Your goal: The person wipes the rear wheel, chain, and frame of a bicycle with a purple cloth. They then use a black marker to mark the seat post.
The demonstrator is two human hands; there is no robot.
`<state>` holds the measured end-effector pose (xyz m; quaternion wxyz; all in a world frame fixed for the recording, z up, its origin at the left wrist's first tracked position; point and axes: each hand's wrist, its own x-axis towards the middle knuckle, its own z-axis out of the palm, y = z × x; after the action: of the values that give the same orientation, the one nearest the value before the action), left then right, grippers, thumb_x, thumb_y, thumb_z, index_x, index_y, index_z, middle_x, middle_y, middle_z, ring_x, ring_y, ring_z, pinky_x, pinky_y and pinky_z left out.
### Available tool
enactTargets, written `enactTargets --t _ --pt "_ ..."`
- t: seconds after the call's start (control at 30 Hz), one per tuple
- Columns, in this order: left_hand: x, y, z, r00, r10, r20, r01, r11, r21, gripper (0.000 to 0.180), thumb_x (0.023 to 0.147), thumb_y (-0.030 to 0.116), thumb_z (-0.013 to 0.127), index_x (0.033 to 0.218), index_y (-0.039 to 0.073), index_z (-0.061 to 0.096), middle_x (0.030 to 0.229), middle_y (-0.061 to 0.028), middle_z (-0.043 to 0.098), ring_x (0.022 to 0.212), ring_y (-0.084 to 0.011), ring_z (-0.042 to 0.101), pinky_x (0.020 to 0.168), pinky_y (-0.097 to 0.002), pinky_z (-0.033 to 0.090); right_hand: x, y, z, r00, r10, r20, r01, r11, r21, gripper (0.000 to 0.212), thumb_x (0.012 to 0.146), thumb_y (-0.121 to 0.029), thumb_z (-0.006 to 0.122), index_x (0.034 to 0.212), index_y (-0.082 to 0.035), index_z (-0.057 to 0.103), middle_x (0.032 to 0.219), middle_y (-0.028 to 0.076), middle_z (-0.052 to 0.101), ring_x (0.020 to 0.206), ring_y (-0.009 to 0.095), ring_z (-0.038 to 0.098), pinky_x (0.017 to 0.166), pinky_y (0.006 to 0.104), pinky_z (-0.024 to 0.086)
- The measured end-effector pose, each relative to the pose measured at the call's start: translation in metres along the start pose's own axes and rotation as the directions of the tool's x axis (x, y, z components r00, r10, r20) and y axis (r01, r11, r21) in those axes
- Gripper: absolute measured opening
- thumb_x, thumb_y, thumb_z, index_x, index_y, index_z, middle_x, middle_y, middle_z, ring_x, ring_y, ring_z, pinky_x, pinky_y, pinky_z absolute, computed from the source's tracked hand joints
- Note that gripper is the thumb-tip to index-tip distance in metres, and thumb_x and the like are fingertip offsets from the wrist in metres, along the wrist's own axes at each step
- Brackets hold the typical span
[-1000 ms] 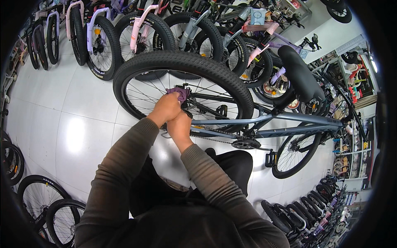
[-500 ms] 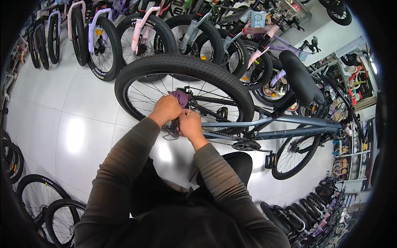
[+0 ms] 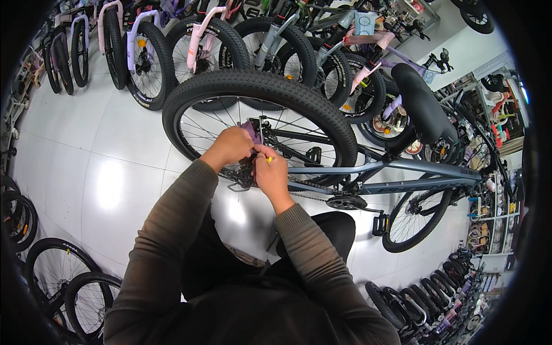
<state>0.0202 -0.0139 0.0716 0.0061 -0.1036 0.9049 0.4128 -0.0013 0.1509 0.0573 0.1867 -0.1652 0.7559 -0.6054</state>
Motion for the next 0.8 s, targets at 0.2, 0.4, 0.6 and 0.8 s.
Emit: enactTargets --t 0.2,0.4,0.6,0.8 --pt "0.0 -0.004 -0.002 0.982 -0.098 0.162 0.053 0.964 0.262 0.029 0.09 0.024 0.053 0.083 0.003 0.072 0.086 -0.0153 0.072 0.082 -0.033 0.069 0.079 -0.0424 0.053 0.001 0.014 0.007 0.984 -0.169 0.054 0.177 0.939 -0.295 0.022 0.092 -0.008 0.055 0.101 0.002 0.072 0.07 0.012 0.067 0.06 0.02 0.066 0.058 0.0327 0.051" --pt "-0.013 0.014 -0.032 0.98 0.004 0.2 0.145 0.675 -0.723 0.021 0.087 0.019 0.057 0.083 0.0 0.066 0.068 -0.009 0.066 0.063 -0.0183 0.064 0.059 -0.0302 0.048 -0.046 0.023 -0.007 0.987 -0.156 -0.03 0.137 0.931 -0.34 0.021 0.093 -0.007 0.056 0.105 0.0 0.071 0.064 0.007 0.065 0.054 0.012 0.062 0.054 0.0292 0.049" --pt "-0.029 0.014 -0.069 0.956 0.202 -0.211 -0.17 -0.202 -0.964 0.022 0.086 0.027 0.055 0.073 0.009 0.05 0.053 0.0029 0.044 0.055 -0.0118 0.052 0.057 -0.0265 0.044 -0.071 0.02 -0.009 0.993 -0.113 0.038 0.119 0.964 -0.237 0.02 0.094 -0.006 0.059 0.108 0.003 0.069 0.064 0.003 0.061 0.052 0.009 0.056 0.051 0.027 0.045" --pt "-0.063 0.026 -0.093 0.862 0.37 -0.346 -0.251 -0.281 -0.926 0.036 0.08 0.034 0.061 0.058 0.015 0.04 0.046 0.0006 0.045 0.039 -0.0134 0.042 0.042 -0.0297 0.036 -0.074 -0.01 -0.003 0.992 -0.12 -0.025 0.11 0.961 -0.256 0.033 0.091 -0.012 0.068 0.12 0.003 0.065 0.083 0.008 0.066 0.072 0.017 0.064 0.067 0.0294 0.051"
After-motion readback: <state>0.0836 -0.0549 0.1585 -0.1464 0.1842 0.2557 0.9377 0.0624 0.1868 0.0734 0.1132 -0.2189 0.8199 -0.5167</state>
